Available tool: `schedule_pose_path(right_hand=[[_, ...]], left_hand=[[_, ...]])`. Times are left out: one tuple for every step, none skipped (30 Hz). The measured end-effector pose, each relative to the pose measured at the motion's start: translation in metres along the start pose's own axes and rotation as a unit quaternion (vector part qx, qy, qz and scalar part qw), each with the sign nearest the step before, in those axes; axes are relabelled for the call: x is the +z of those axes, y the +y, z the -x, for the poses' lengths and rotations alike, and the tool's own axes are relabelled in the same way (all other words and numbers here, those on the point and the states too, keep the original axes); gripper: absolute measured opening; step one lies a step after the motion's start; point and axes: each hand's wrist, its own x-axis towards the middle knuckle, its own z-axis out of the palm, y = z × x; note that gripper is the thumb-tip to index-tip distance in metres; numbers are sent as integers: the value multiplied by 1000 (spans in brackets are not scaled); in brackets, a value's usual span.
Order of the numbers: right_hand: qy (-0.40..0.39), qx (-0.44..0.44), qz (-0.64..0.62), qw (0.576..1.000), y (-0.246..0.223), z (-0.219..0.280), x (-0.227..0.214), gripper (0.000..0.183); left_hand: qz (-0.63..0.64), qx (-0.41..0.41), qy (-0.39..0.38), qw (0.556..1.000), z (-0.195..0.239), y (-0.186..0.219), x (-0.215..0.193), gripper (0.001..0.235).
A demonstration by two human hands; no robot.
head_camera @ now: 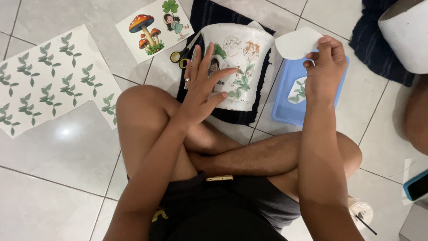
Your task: The person sits on the floor and applies leaf-patterned stickers to a white ceramic pot. They peel the stickers from a backing sheet, place them on the pot's surface, and smooth them down with their fingers to ensure adhesion.
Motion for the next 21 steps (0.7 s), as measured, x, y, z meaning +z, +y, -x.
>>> schedule_pose_path(right_hand=[[-1, -1, 1, 1000, 1, 0, -1, 9], [-3, 3, -1, 1000, 3, 0, -1, 10], [-5, 7, -4, 1000, 4, -1, -1, 11], [-6, 6, -4, 1000, 3, 0, -2, 11], [-2, 4, -11, 1000, 3, 1, -3, 10], [2, 3, -18, 1000, 2, 2, -4, 9], [2, 2, -18, 1000, 1, 4, -4, 9], [9, 7, -21, 1000, 0, 5, -4, 8], [17, 12, -24, 999, -2, 6, -5, 7], [18, 11, -24, 1000, 0, 5, -7, 7], [19, 17, -48, 999, 2, 4, -9, 7], [20, 23, -72, 997, 3, 4, -10, 8], [20, 22, -72, 997, 4, 4, -12, 8], [19, 23, -83, 996, 6, 4, -14, 6], [18, 23, -95, 995, 7, 3, -15, 5], [18, 22, -95, 995, 10, 4, -18, 5], [-4, 2, -81, 997, 12, 4, -21, 2], [-25, -18, -65, 997, 15, 5, -24, 6], [-24, -18, -65, 997, 14, 6, -25, 6], [-27, -18, -72, 997, 14, 7, -26, 6], [-30, -19, -79, 996, 13, 7, -27, 6]], left_hand=[[1, 1, 1, 1000, 0, -1, 0, 39], [3, 3, 2, 1000, -1, -2, 1, 40], [5, 6, 3, 1000, -1, -4, 1, 43], [5, 6, 4, 1000, -1, -3, 0, 43], [13, 12, 0, 1000, -1, -3, -1, 45], [21, 17, -3, 1000, -1, -2, -2, 47], [22, 18, -3, 1000, -1, -1, -3, 47], [24, 36, 0, 999, -1, 0, -3, 40], [27, 55, 2, 998, -1, 1, -3, 39], [28, 56, 2, 998, -1, -1, -2, 39], [21, 55, 2, 998, -1, -3, -1, 30], [15, 54, 2, 998, -1, -4, 0, 22], [15, 55, 2, 998, 0, -6, 0, 22], [19, 52, -1, 998, 0, -8, -1, 20], [23, 50, -3, 998, 0, -10, -1, 19], [23, 51, -3, 998, 1, -15, 2, 19], [43, 59, 11, 997, 1, -20, 5, 23], [64, 67, 25, 995, 2, -25, 8, 28], [64, 67, 24, 995, 2, -24, 7, 28], [67, 75, 26, 995, 2, -22, 7, 29], [68, 85, 29, 994, 2, -20, 6, 30]])
